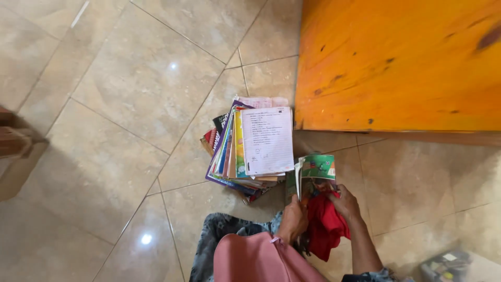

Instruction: The recorder uses a red cloth to wipe a wooden cabinet and various items on top of it, including a printer, notebooks, and a calendar.

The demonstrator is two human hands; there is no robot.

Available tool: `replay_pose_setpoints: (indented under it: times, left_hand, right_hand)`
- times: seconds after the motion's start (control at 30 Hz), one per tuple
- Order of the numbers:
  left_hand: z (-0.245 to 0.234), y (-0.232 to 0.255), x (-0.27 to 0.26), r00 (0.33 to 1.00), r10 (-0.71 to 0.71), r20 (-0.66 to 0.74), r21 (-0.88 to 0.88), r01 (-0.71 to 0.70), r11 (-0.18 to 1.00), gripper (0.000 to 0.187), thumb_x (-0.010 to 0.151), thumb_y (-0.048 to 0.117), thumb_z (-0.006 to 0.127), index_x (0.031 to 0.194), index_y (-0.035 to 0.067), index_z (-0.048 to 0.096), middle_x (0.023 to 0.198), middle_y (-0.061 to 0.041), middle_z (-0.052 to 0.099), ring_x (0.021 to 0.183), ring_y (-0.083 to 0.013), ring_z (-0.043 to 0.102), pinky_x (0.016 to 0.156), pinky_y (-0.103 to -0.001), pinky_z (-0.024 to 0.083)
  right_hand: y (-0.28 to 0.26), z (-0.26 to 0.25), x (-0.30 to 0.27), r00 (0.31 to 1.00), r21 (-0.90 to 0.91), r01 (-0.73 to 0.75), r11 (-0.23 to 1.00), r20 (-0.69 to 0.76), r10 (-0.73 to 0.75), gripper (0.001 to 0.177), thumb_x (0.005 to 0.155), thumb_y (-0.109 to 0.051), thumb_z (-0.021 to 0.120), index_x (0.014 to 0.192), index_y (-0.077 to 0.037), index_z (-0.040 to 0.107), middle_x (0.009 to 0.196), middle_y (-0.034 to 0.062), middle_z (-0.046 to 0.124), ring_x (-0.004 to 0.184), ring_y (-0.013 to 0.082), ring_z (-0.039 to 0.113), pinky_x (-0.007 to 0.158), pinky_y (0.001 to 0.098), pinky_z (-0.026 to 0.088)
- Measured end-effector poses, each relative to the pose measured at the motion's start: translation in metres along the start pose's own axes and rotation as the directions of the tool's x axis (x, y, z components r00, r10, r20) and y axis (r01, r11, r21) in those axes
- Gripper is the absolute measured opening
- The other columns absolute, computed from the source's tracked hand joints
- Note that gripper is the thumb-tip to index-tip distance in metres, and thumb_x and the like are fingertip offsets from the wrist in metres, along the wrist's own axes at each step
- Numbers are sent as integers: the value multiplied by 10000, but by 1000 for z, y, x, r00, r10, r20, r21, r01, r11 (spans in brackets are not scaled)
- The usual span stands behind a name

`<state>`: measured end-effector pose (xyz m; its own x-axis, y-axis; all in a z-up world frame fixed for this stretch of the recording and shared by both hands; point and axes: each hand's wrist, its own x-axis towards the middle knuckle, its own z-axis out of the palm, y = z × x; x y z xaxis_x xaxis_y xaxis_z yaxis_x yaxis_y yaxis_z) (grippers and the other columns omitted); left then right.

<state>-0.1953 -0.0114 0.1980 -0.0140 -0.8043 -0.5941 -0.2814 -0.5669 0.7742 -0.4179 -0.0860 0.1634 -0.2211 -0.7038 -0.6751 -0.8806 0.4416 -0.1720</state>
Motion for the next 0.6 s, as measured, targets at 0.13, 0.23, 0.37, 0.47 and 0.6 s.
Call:
replay_pose_setpoints:
  times: [0.13,0.23,0.37,0.47,0.6]
  left_hand:
    - [-60,85,-75,983,-171,71,-220,183,958,237,1008,227,496,1142,37,543,798,-259,674,713,-418,675,618,-514,507]
    - [-94,146,-141,964,-245,100,-371,265,890,253,1023,234,484,1178,58,578,787,-190,672,647,-330,662,560,-454,506]
    - [-117,199,-230,981,-50,-188,-341,-18,940,352,1013,157,486,1342,60,567,970,-168,727,820,-296,695,706,-437,537]
    - [-148,267,-301,950,110,-292,-274,-194,942,437,996,129,488,1428,64,506,1141,-176,722,982,-292,709,832,-410,538]
    - [-180,364,-355,984,-47,-170,-280,-3,960,512,975,164,508,1483,117,463,1118,-202,719,954,-314,699,838,-394,533]
  right_hand:
    - [-40,-66,-88,990,42,88,995,-114,-83,541,828,-426,736,1268,-134,624,1179,168,741,1097,372,699,923,458,544]
    - [-89,-139,-185,981,60,118,991,-161,-107,489,861,-420,717,1263,-159,620,1126,165,752,1048,388,707,872,472,560]
    - [-119,-223,-296,961,104,227,968,-185,-205,447,888,-393,691,1241,-142,581,1069,159,763,996,377,726,848,468,564]
    - [-153,-312,-398,965,155,204,967,-196,-172,435,885,-382,697,1246,-163,594,1067,165,757,1003,376,725,854,462,565]
    - [-162,-407,-497,948,188,159,969,-304,-97,480,886,-379,706,1312,-193,590,1103,164,748,1033,391,706,878,467,554]
